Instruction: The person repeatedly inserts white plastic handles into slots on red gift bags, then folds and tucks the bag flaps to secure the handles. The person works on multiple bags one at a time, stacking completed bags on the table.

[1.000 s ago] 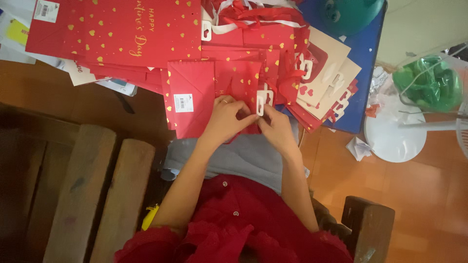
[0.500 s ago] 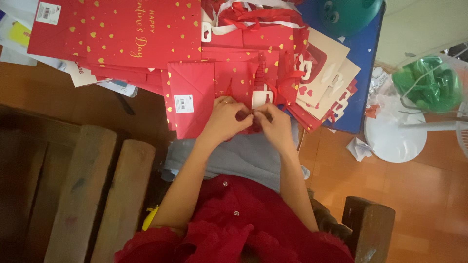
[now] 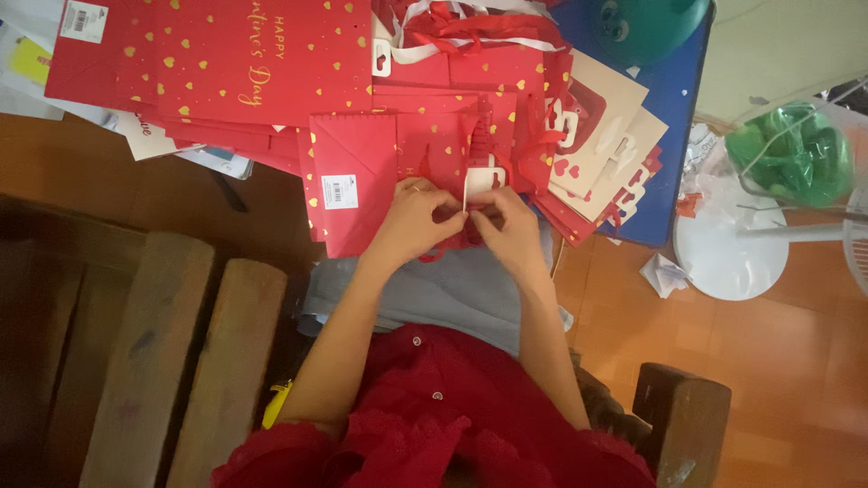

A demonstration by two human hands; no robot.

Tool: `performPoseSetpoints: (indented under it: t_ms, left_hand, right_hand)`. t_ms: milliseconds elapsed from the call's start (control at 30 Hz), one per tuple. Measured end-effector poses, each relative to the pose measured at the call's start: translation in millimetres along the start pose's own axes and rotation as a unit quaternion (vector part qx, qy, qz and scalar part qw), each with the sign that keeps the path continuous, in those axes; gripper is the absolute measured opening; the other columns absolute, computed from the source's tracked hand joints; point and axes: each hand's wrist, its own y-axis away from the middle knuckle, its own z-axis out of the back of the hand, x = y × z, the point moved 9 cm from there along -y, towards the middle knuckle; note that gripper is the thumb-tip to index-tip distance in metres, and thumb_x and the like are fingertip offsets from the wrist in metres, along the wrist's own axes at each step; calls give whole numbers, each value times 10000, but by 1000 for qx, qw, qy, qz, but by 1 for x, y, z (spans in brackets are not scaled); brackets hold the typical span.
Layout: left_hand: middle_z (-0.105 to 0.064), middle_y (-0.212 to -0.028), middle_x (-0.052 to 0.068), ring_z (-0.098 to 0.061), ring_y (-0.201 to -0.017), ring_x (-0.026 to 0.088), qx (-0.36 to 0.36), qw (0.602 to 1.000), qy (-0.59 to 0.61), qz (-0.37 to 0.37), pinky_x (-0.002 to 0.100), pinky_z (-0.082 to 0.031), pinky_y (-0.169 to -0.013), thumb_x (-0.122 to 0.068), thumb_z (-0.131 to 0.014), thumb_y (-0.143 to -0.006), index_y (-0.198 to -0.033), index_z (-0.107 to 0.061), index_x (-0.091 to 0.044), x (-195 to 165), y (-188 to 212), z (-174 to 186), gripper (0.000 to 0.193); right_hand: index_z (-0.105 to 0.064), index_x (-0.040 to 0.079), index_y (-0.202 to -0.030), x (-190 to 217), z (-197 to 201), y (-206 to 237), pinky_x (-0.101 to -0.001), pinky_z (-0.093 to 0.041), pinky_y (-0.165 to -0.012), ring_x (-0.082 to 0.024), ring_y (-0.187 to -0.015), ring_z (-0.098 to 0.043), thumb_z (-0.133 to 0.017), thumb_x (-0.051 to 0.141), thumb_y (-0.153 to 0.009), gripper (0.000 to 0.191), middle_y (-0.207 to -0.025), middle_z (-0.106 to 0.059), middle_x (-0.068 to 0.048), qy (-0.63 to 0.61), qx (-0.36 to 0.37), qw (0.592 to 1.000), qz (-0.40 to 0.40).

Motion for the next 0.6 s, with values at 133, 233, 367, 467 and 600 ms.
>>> performPoseSetpoints:
  t_ms: [133,233,367,467,600]
  left_hand:
    - [-720,-898,136,-579,-1055,341,-19,999,3,-25,441,-381,-1024,-307,-758,-825,-910,-781,-49,-4,0,4,272]
    - [-720,-886,128,-641,-990,276,-1,999,-11,-34,456,-353,-1111,-326,-750,-852,-916,-773,-54,-5,-2,2,281]
    - [-734,-854,97,-651,-960,245,3,1000,13,-26,434,-361,-1134,-314,-732,-860,-899,-770,-57,-5,0,2,263]
    - [-730,-853,93,-651,-959,237,5,999,19,-30,425,-362,-1128,-321,-737,-869,-896,-770,-58,-7,0,3,266]
    - [-722,-816,94,-645,-950,242,10,999,27,-20,432,-336,-1122,-323,-743,-871,-903,-783,-64,-7,0,3,264]
  right_hand:
    - [-665,9,-1011,0,2,-1,-282,-556,-763,-154,-856,-697,-681,-4,-935,79,-932,-677,-68,37,-30,999,13]
    - [-617,19,-1011,-13,7,1,-286,-559,-742,-157,-817,-689,-619,29,-991,22,-912,-680,-56,-35,-72,996,-49]
    - [-567,81,-1054,-32,8,1,-297,-591,-709,-145,-800,-703,-568,86,-998,56,-947,-667,-51,-204,-97,965,-133]
    - [-638,44,-1076,-6,8,-4,-315,-563,-775,-169,-887,-674,-663,18,-932,148,-1043,-632,-80,-33,-49,998,-11]
    - [-672,43,-1094,1,2,2,-293,-563,-791,-168,-916,-671,-698,-25,-887,219,-1155,-558,-78,22,-13,1000,18]
